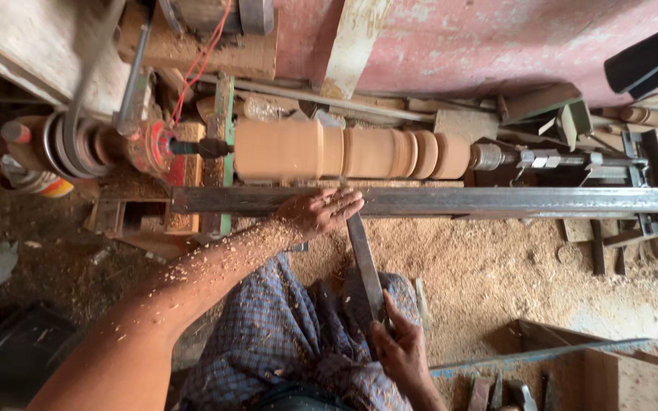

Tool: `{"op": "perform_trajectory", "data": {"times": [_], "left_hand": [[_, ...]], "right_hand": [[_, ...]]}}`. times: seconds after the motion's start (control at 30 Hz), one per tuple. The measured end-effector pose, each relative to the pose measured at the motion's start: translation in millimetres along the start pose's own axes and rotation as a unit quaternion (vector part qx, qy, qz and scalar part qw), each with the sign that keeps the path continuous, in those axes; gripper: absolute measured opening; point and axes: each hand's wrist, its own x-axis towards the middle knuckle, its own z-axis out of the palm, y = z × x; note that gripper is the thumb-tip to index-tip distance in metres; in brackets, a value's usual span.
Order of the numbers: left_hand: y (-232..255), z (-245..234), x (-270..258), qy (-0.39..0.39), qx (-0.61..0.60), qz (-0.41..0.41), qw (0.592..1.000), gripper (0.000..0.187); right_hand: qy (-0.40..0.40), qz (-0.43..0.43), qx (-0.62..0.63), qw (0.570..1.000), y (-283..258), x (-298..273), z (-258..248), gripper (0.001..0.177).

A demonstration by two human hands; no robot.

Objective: The person operates a wood lathe to shape a cylindrical wooden blank into a decorative spindle. Using a chisel, they carve grooves and contours into the spinning wood, creating a series of rounded beads and tapered sections.

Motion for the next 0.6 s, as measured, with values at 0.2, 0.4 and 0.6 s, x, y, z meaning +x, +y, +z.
{"op": "perform_trajectory", "data": {"times": [0.2,0.4,0.6], "left_hand": [[4,-4,5,-0.091,0.016,0.003,0.996,0.053],[14,-16,-24,-0.079,-0.049,-0.015,0.996,0.059],[3,-10,-2,-0.086,-0.023,0.015,0.996,0.057]], "right_hand": [[-0.003,-0.036,-0.017,0.999,16,-8,-2,0.068],[0.023,-0.043,-0.061,0.997,25,-35,37,0.067],[0.054,-0.031,0.038,0.997,19,-41,51,0.069]]}}
